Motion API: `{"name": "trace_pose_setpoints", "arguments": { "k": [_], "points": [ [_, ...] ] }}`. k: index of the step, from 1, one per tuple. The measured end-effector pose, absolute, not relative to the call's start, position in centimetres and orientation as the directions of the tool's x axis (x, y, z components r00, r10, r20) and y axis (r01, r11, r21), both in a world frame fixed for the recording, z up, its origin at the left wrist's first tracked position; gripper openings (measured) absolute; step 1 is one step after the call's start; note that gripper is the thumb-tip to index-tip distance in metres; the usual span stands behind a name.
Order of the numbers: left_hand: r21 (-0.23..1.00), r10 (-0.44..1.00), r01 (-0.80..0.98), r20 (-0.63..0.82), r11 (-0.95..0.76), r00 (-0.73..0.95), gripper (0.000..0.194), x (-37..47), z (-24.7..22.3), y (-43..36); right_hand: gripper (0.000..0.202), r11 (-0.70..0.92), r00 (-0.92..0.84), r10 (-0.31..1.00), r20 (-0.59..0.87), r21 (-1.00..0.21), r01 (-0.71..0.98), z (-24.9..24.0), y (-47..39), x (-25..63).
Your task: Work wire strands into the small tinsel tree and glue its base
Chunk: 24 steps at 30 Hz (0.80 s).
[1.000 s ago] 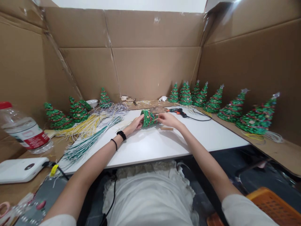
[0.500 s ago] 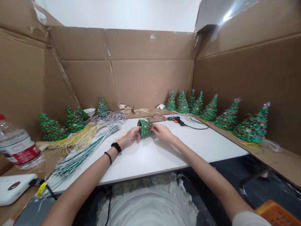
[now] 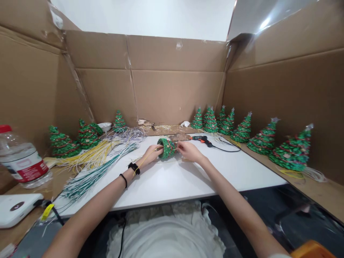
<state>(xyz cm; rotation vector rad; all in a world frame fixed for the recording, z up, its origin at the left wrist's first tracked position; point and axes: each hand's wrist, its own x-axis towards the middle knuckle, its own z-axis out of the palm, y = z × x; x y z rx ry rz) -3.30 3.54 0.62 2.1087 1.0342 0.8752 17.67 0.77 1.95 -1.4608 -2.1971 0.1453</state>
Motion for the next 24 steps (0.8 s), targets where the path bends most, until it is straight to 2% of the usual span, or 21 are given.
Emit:
{"name": "trace_pose_setpoints", "arguments": {
  "k": [3,6,13,17,21,24],
  "points": [
    [0.706,0.788,0.410,0.353,-0.578,0.505,0.028,-3.2,0.3,4.0,0.012,0.410,-0.295,0.885,0.362,-0.302,0.861,1.6,0.6,16.9],
    [0.657,0.793,0.463,0.390,-0.596,0.468,0.028,-3.2,-0.3,4.7,0.012,0.409,-0.280,0.876,0.392,-0.297,0.863,1.2,0.6,16.4],
    [0.599,0.849,0.603,0.383,-0.528,0.363,0.025,-3.5,-0.6,4.6,0.012,0.413,-0.283,0.893,0.351,-0.385,0.826,2.0,0.8,17.5],
    [0.434,0.855,0.756,0.409,-0.490,0.319,0.026,-3.6,0.4,3.1,0.010,0.419,-0.293,0.895,0.336,-0.410,0.810,2.2,1.0,18.3],
    [0.220,0.777,0.792,0.458,-0.569,0.431,0.027,-3.6,1.0,2.5,0.011,0.477,-0.342,0.866,0.366,-0.393,0.787,1.6,1.0,17.4],
    [0.129,0.753,0.800,0.453,-0.585,0.478,0.026,-3.5,1.0,2.7,0.011,0.473,-0.340,0.856,0.390,-0.324,0.819,1.1,0.8,16.3]
  ]
}}
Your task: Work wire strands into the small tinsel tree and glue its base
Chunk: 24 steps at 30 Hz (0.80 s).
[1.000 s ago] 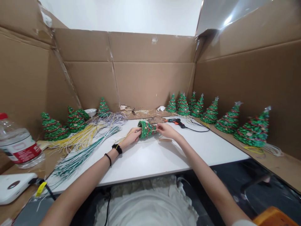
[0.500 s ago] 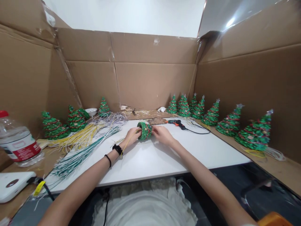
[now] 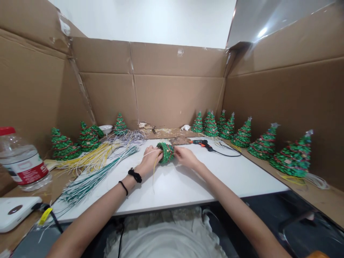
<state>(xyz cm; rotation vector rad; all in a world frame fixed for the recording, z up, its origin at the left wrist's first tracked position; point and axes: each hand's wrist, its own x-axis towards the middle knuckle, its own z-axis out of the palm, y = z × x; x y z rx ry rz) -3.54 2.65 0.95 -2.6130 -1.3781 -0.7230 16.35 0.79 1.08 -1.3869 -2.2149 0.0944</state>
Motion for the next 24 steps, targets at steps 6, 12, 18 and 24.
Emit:
{"name": "trace_pose_setpoints", "arguments": {
  "k": [6,12,18,24],
  "points": [
    [0.180,0.740,0.754,0.430,-0.631,0.517,0.024,-3.9,0.6,3.1,0.014,0.454,-0.340,0.879,0.335,-0.368,0.812,1.5,1.0,17.0],
    [0.341,0.772,0.699,0.384,-0.628,0.506,0.021,-4.1,0.7,3.1,0.017,0.478,-0.364,0.866,0.342,-0.355,0.803,2.0,1.3,18.3],
    [0.268,0.698,0.656,0.421,-0.706,0.579,0.023,-4.0,0.4,3.3,0.018,0.558,-0.456,0.777,0.434,-0.141,0.817,1.5,1.0,16.4],
    [0.259,0.702,0.669,0.437,-0.697,0.562,0.021,-3.9,-0.5,3.6,0.016,0.522,-0.444,0.773,0.453,-0.056,0.851,2.3,1.0,18.1]
  ]
}}
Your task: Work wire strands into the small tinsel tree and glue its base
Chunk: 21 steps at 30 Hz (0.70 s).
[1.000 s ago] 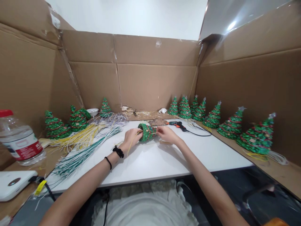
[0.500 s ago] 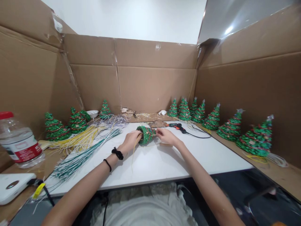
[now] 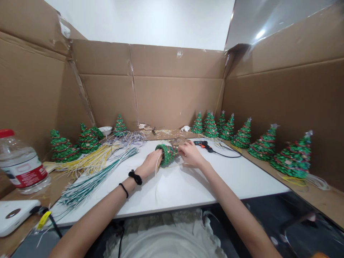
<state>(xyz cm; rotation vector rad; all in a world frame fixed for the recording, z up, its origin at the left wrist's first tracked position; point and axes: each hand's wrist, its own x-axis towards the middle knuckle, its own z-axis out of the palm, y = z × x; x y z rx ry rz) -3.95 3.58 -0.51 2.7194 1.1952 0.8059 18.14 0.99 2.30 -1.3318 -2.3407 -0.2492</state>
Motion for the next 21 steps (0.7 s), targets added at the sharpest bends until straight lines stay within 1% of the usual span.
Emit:
{"name": "trace_pose_setpoints", "arguments": {
  "k": [3,5,8,11,14,18,21],
  "points": [
    [0.276,0.713,0.670,0.423,-0.689,0.559,0.021,-3.8,-0.3,3.5,0.013,0.514,-0.402,0.797,0.450,-0.159,0.843,2.6,1.3,19.5],
    [0.282,0.720,0.673,0.408,-0.684,0.561,0.022,-3.7,-0.1,3.4,0.013,0.535,-0.405,0.795,0.451,-0.209,0.818,2.5,1.5,19.6],
    [0.279,0.716,0.668,0.403,-0.690,0.570,0.024,-3.6,0.0,3.5,0.013,0.568,-0.426,0.779,0.460,-0.230,0.790,2.0,1.6,18.6],
    [0.261,0.695,0.656,0.417,-0.708,0.585,0.025,-3.7,-0.3,3.9,0.014,0.562,-0.409,0.776,0.481,-0.232,0.794,1.5,1.6,17.5],
    [0.279,0.684,0.635,0.436,-0.721,0.585,0.023,-3.8,-0.5,4.1,0.012,0.566,-0.390,0.773,0.500,-0.265,0.781,1.5,1.9,17.8],
    [0.301,0.720,0.663,0.415,-0.685,0.556,0.022,-3.7,-0.3,3.9,0.010,0.510,-0.350,0.844,0.406,-0.409,0.757,1.7,2.5,19.7],
    [0.323,0.746,0.679,0.395,-0.659,0.536,0.023,-3.6,0.0,3.8,0.010,0.493,-0.330,0.859,0.392,-0.454,0.743,1.5,2.6,20.1]
  ]
}}
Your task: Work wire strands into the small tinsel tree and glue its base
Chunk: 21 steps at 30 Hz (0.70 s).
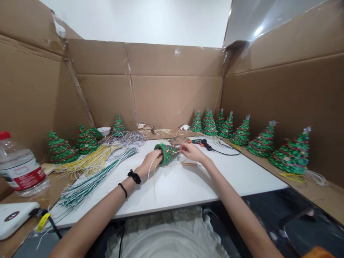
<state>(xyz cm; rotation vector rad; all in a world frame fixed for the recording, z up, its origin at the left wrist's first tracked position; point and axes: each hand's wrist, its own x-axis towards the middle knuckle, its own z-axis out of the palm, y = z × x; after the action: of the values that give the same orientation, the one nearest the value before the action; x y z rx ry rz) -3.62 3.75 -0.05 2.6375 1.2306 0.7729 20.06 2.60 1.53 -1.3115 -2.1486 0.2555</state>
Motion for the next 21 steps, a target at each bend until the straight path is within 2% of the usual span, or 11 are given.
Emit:
{"name": "trace_pose_setpoints", "arguments": {
  "k": [7,17,21],
  "points": [
    [0.405,0.770,0.657,0.393,-0.636,0.503,0.026,-3.7,0.0,4.1,0.008,0.553,-0.358,0.804,0.475,-0.374,0.745,0.3,2.1,17.1],
    [0.419,0.733,0.603,0.443,-0.679,0.517,0.024,-3.8,-0.8,4.6,0.007,0.622,-0.396,0.745,0.537,-0.345,0.703,1.4,2.2,18.8],
    [0.441,0.743,0.599,0.444,-0.668,0.501,0.023,-3.7,-0.8,4.6,0.006,0.635,-0.422,0.721,0.550,-0.282,0.719,1.1,2.1,18.4]
  ]
}}
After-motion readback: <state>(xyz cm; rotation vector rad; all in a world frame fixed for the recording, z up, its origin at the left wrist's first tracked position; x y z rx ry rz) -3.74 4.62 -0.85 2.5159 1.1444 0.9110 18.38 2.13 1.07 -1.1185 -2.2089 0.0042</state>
